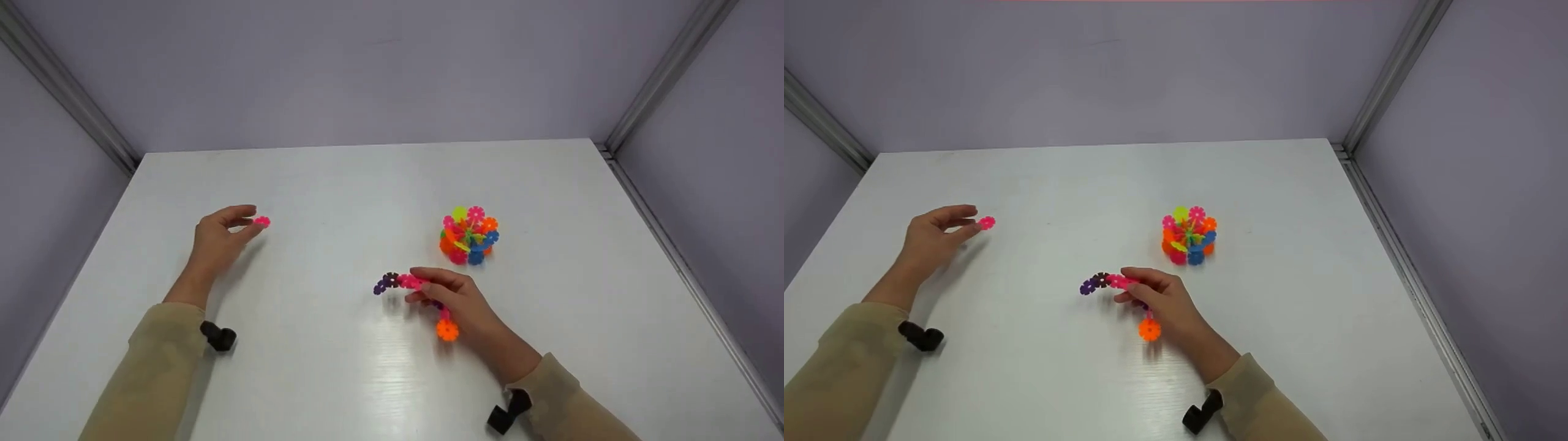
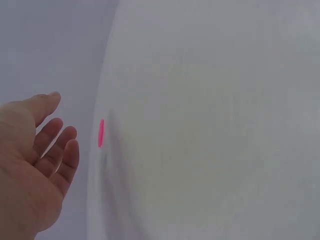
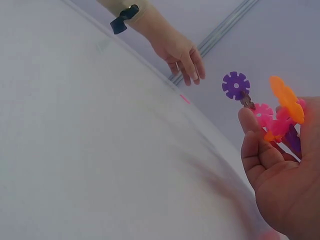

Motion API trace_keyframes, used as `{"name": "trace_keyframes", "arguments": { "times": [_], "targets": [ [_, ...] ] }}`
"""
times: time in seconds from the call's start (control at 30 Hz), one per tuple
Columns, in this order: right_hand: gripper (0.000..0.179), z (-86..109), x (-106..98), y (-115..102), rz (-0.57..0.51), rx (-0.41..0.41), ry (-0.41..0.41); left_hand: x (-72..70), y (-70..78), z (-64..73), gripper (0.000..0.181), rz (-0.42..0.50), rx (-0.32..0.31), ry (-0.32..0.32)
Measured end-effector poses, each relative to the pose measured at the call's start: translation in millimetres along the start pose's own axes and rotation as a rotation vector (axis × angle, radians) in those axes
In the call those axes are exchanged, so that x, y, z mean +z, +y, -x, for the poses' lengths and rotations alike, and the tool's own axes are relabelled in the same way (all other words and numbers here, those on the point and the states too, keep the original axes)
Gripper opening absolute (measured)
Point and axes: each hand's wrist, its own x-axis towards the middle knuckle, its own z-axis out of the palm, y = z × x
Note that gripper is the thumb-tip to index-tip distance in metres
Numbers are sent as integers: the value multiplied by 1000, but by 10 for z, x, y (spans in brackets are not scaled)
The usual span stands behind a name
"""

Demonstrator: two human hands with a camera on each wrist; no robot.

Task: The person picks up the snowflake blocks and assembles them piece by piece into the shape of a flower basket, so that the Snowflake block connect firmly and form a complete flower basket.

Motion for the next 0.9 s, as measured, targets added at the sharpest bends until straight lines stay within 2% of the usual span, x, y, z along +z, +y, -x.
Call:
{"name": "trace_keyframes", "arguments": {
  "times": [0.1,0.17,0.33,0.47,0.67,0.77,0.9],
  "targets": [
    [42,8,5,0,0,14,5,-25,-82,-78,53,2,-71,-35],
    [42,11,7,1,3,18,2,-13,-125,-121,53,1,-89,-49],
    [42,14,0,-9,9,20,-2,64,-196,-227,48,-34,-69,-69],
    [42,14,-4,-19,9,20,3,114,-180,-255,45,-85,-48,-76],
    [43,12,6,-13,20,2,4,162,-100,-151,47,-132,-13,-102],
    [43,15,7,-9,21,-13,-2,226,-31,-43,43,-126,-18,-123],
    [42,13,6,-8,19,-21,-4,386,131,163,37,-81,-27,-149]
  ]
}}
